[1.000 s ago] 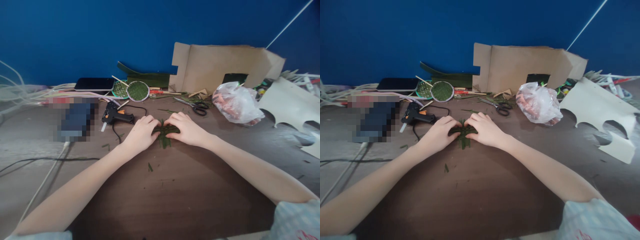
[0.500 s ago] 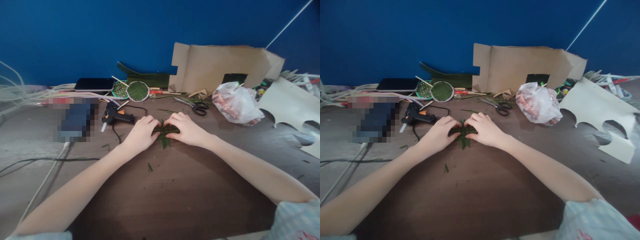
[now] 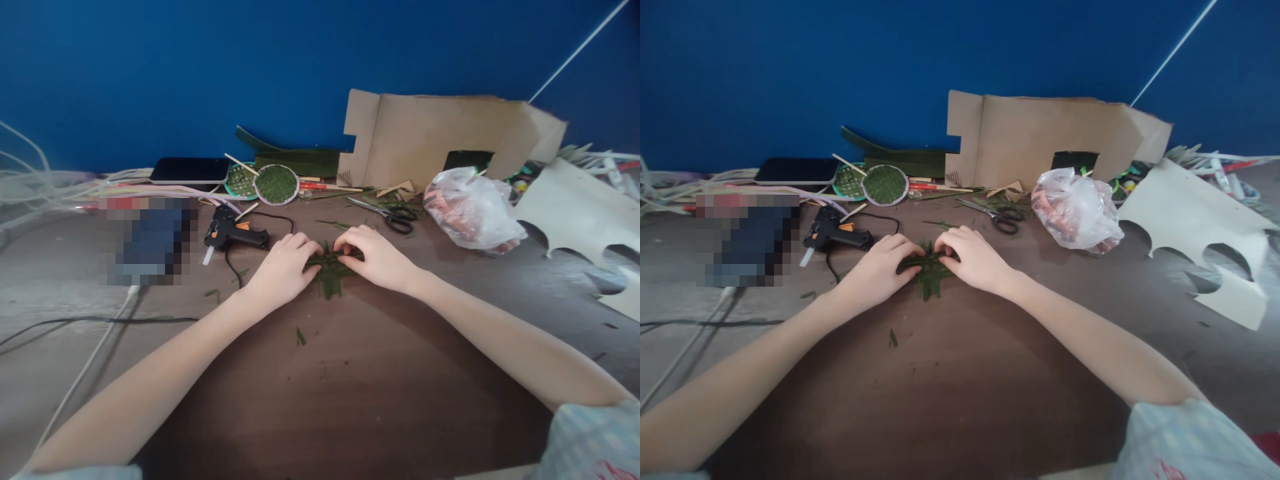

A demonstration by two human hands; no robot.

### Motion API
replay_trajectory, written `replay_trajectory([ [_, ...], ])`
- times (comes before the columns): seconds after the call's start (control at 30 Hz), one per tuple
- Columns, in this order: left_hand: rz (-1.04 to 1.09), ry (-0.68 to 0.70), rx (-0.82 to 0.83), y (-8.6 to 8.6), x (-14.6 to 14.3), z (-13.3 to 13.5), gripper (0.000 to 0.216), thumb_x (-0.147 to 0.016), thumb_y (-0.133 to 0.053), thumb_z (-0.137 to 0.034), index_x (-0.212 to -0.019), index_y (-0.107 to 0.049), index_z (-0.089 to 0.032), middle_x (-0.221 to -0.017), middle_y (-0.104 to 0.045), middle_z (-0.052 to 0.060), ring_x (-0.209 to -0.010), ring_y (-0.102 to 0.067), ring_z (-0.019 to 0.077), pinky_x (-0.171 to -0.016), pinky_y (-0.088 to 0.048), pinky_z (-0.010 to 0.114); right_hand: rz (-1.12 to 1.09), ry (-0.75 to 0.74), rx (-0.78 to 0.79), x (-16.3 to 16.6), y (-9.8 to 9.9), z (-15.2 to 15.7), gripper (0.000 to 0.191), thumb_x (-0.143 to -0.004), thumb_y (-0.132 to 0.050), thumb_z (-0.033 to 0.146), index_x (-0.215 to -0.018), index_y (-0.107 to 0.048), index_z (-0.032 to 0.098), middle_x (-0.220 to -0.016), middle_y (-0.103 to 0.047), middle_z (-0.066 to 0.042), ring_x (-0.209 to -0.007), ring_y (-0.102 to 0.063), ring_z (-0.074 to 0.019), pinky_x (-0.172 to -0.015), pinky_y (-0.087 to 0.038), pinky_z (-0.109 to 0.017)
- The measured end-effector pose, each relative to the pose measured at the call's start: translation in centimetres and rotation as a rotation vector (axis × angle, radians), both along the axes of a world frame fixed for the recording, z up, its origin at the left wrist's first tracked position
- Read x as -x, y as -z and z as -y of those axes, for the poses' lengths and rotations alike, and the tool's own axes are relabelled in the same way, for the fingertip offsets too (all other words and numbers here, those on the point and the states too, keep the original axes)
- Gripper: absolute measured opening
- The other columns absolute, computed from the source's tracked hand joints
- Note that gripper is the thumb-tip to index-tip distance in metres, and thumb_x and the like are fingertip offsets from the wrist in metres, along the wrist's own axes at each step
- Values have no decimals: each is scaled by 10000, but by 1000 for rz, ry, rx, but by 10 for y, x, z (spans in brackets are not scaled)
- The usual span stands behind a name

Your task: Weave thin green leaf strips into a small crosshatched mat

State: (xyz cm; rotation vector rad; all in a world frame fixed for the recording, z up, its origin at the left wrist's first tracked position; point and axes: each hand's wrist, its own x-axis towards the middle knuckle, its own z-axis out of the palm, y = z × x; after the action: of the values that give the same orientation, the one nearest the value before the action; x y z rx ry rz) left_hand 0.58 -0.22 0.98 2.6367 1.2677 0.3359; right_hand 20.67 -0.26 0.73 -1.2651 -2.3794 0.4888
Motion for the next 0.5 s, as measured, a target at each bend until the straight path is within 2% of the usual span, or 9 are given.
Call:
replay_trajectory([
  [0.23, 2, 7, -8, -1, 1, 0, 179, -804, -559, -183, -977, -589, -146, -944, -563, 64, -902, -503, 224, -851, -422, 375, 16, 7, -35, 1, 3, 1, 73, -790, -527, 150, -839, -499, 196, -836, -553, -31, -838, -480, -185, -772, -371, -325],
  [0.5, 17, 18, -5, 0, 1, -1, 164, -808, -547, -178, -962, -588, -140, -940, -571, 66, -902, -507, 222, -852, -423, 374, 79, 13, -66, 1, 2, 1, 52, -808, -548, 186, -859, -555, 189, -918, -594, -50, -901, -495, -206, -800, -365, -349],
])
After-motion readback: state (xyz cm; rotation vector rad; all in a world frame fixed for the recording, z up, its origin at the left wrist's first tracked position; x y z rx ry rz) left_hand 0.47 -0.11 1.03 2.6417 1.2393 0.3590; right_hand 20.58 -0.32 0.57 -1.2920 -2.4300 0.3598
